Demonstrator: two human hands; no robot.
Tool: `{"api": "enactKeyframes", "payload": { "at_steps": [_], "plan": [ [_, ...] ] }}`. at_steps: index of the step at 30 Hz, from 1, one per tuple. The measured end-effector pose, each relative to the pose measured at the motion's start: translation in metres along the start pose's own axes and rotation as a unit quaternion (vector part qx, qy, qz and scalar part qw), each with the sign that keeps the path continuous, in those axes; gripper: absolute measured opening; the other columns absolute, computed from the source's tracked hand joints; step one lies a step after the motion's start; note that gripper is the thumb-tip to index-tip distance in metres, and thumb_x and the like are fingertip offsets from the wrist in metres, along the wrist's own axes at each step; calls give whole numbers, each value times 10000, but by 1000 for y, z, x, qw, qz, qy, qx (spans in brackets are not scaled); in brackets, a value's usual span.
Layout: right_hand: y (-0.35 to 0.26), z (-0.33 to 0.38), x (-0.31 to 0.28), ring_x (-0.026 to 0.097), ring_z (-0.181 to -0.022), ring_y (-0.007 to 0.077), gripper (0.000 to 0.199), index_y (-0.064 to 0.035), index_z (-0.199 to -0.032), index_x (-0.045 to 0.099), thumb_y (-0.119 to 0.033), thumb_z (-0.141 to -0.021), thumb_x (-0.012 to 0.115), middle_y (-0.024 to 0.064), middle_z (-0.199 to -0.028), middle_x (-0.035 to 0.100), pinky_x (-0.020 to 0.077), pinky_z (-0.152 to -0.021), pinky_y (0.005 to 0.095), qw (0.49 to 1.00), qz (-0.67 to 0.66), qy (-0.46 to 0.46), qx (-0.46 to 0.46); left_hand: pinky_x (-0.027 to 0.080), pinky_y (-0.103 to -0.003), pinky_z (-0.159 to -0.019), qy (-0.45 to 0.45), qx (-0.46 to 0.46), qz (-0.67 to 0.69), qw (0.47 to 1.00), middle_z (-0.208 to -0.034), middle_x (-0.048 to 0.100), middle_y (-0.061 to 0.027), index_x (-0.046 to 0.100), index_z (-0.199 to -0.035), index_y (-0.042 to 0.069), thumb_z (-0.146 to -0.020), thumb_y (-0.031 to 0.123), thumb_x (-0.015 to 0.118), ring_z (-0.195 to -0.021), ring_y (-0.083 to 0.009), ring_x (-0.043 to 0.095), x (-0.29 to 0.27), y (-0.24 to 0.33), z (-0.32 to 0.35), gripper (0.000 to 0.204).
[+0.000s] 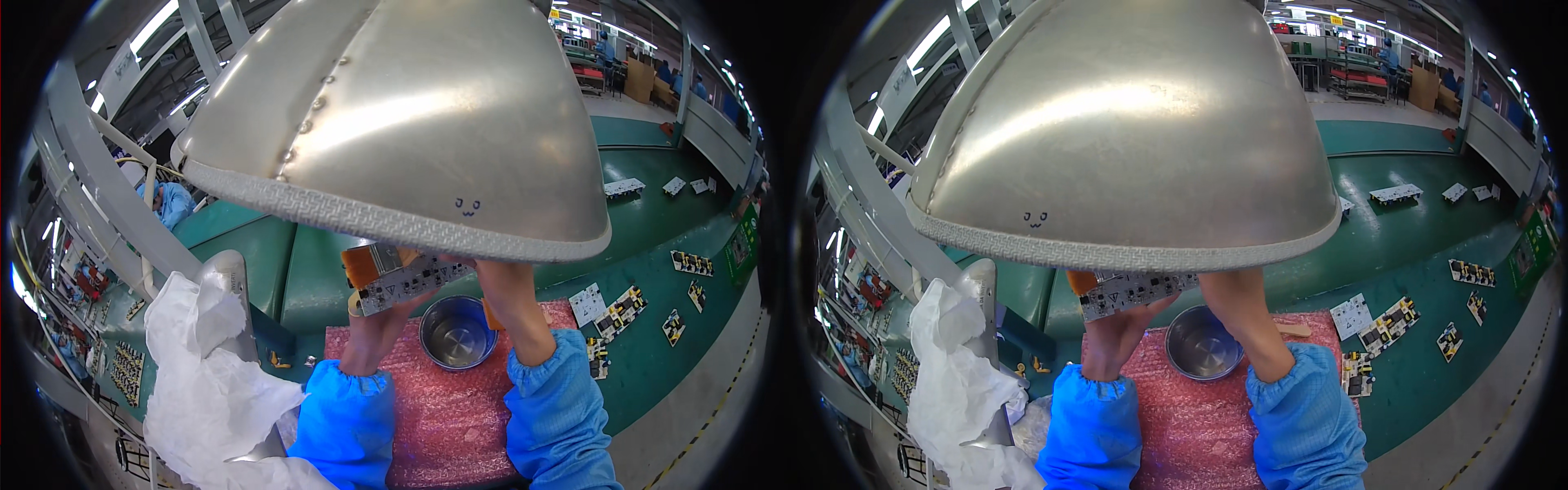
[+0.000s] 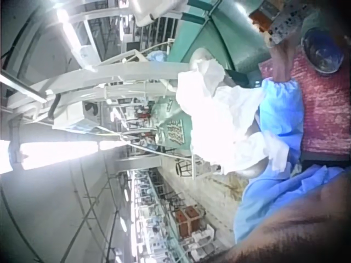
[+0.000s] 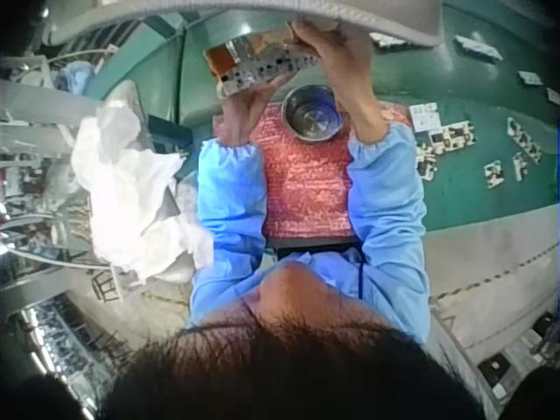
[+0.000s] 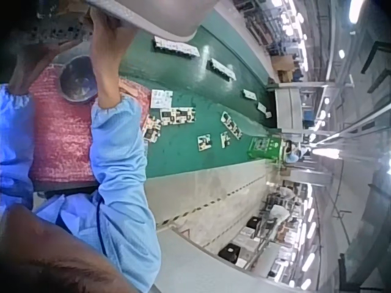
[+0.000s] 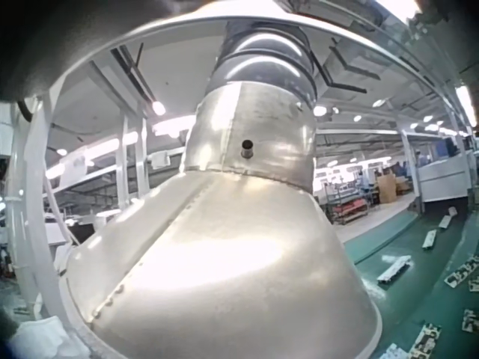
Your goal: The person applies liquid to circuit boards by dipping a brush into a small bowl, brushing the liquid onto each board under a lamp, and setting the circuit boards back down on the work surface.
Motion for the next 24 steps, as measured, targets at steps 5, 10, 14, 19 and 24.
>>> {"api": "enactKeyframes", "payload": {
  "at_steps": [5,10,14,19,24],
  "plan": [
    [-13,-2,-36,559,-1064,251,326,11,-1196,503,-104,-897,564,131,-1135,575,460,-915,360,944,306,18,-125,194,-621,-1098,25,32,18,999,-1485,281,-122,284,-1444,171,-902,620,374,-1360,-380,262,-10,10,2,709],
    [-32,-15,-85,578,-1012,356,340,33,-1108,560,-91,-799,627,190,-1047,619,434,-906,393,887,353,140,-264,233,-611,-1098,41,45,138,989,-1444,335,-132,342,-1400,116,-937,495,435,-1334,-373,312,-26,16,2,605],
    [-26,-19,-82,534,-1103,362,407,45,-1150,535,-94,-786,653,210,-1153,573,402,-952,401,984,101,125,-75,213,-623,-1099,39,42,138,989,-1459,313,-130,328,-1410,125,-936,495,435,-1344,-379,290,-30,15,1,611],
    [-33,-11,-75,581,-1028,265,384,49,-1124,541,-70,-777,657,190,-1108,601,435,-896,348,914,282,146,-253,205,-634,-1095,30,55,169,984,-1468,303,-130,321,-1420,156,-921,527,437,-1345,-386,285,-23,19,3,633],
    [-60,-11,-89,571,-1046,268,380,44,-1112,551,-70,-769,669,194,-1106,600,422,-924,366,960,251,124,-31,192,-638,-1099,34,68,191,979,-1463,313,-136,320,-1423,169,-853,601,499,-1338,-425,273,-35,14,-6,737]
  ]
}}
Point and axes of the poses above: each hand's wrist, its own z-axis away from the middle knuckle, its own x-axis out of the palm, y = z × x, the point moved 7 cm from there along -z, towards the middle knuckle
